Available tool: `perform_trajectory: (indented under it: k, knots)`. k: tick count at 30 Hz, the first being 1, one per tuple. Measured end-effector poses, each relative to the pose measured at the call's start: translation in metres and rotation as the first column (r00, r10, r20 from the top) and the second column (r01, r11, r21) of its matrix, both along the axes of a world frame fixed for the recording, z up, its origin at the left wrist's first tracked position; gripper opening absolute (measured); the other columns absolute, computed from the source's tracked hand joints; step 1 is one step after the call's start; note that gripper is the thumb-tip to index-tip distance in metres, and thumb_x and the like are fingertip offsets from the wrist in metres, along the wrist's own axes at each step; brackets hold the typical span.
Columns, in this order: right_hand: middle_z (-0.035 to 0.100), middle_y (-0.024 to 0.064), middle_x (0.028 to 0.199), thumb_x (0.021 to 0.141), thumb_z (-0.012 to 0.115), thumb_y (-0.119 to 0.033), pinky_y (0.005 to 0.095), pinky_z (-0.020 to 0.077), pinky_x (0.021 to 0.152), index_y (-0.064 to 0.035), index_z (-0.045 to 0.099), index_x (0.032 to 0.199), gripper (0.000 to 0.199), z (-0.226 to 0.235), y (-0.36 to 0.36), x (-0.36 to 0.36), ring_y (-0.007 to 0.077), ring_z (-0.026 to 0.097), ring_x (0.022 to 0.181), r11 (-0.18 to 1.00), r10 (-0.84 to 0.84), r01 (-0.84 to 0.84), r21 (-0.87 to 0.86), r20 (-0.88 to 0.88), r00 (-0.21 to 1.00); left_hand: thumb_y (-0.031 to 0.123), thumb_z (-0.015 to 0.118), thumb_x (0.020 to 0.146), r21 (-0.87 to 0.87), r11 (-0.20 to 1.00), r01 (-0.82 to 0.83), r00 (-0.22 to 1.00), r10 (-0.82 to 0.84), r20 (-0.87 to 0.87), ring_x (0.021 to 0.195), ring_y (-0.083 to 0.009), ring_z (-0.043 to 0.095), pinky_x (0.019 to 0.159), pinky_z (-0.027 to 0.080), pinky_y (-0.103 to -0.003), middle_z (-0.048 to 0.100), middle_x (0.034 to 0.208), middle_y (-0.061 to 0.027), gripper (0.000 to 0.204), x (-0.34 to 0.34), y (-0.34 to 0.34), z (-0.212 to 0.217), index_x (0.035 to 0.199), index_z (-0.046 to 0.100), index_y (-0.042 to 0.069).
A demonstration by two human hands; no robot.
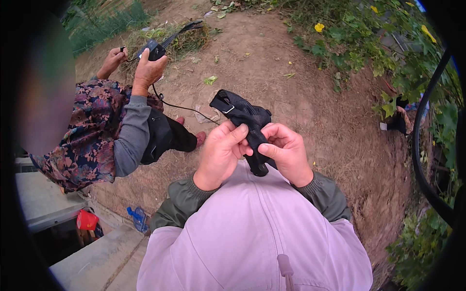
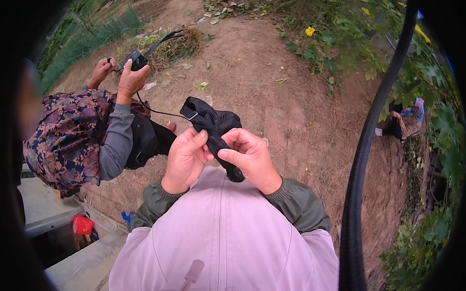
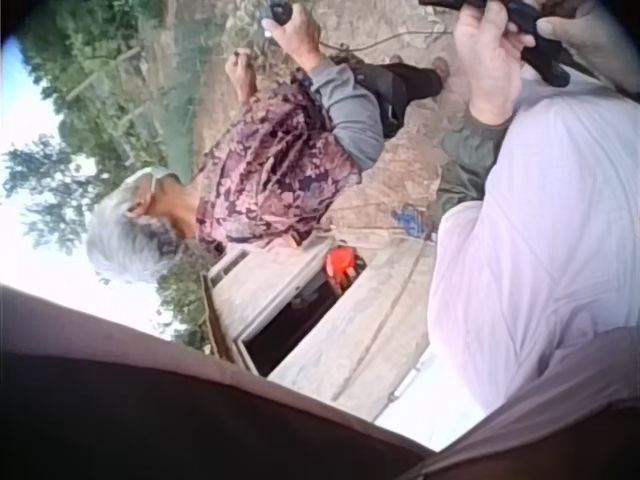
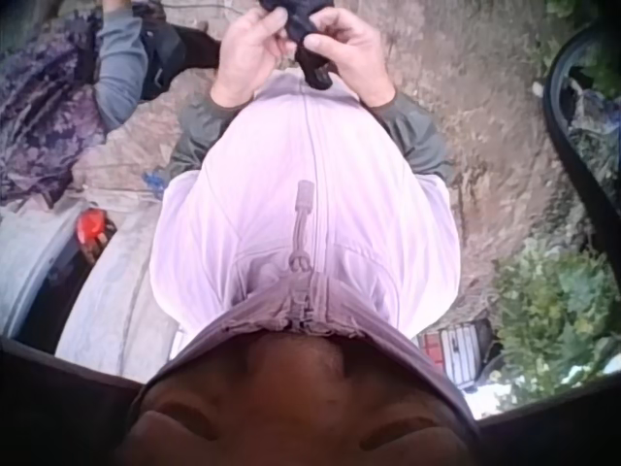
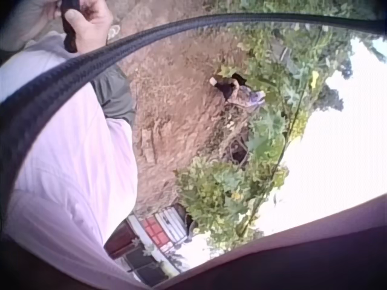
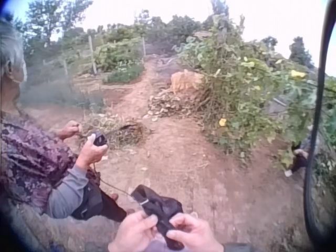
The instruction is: The person holds a black mesh headstrap and a small black electronic device with wires. They manipulate the headstrap, threading a wire through it and adjusting the strap. Another person assists by holding the device and handing it over. The person then places the headstrap on their head.
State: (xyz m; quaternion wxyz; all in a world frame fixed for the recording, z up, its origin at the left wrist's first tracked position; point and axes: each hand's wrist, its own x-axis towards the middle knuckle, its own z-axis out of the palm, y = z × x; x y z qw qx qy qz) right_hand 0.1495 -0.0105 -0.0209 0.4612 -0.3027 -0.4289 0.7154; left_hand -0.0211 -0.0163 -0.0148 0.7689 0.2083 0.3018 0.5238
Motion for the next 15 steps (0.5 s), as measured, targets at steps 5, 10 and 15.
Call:
perform_trajectory:
  k: [5, 10, 15]
  knots:
    - [0.063, 0.0048, 0.094, 0.083, 0.068, -0.008, 0.0267, 0.0482, 0.08, -0.0003, 0.058, 0.098, 0.02, -0.009, 0.002, -0.003, 0.0119, 0.06, 0.086, 0.996, 0.02, -0.035, -0.082, -0.172, 0.985, 0.015, 0.056, 0.093, 0.012, 1.0, 0.001, 0.996, 0.0, -0.093, 0.069, -0.0095, 0.056, 0.062, 0.049, -0.023, 0.059, 0.085, -0.0044, 0.015, -0.001, 0.002, 0.001, 0.098, 0.055, 0.002]
    - [0.064, 0.0084, 0.096, 0.083, 0.067, -0.008, 0.0306, 0.0493, 0.084, 0.0004, 0.057, 0.104, 0.025, -0.012, 0.008, -0.009, 0.0171, 0.062, 0.088, 0.967, 0.049, -0.137, -0.214, -0.371, 0.927, 0.012, 0.056, 0.092, 0.06, 0.997, -0.056, 0.99, 0.063, -0.122, 0.074, -0.01, 0.059, 0.063, 0.05, -0.023, 0.062, 0.09, -0.0069, 0.013, 0.001, 0.005, 0.0, 0.099, 0.055, 0.001]
    - [0.064, 0.0085, 0.099, 0.084, 0.066, -0.006, 0.0298, 0.0496, 0.085, -0.0002, 0.057, 0.108, 0.027, -0.012, 0.01, -0.011, 0.016, 0.062, 0.091, 0.962, -0.008, -0.097, -0.257, -0.378, 0.926, -0.002, 0.065, 0.084, 0.316, 0.914, -0.254, 0.876, 0.356, -0.325, 0.081, -0.0093, 0.06, 0.07, 0.051, -0.021, 0.059, 0.091, -0.005, 0.018, 0.009, 0.003, 0.004, 0.095, 0.05, 0.0]
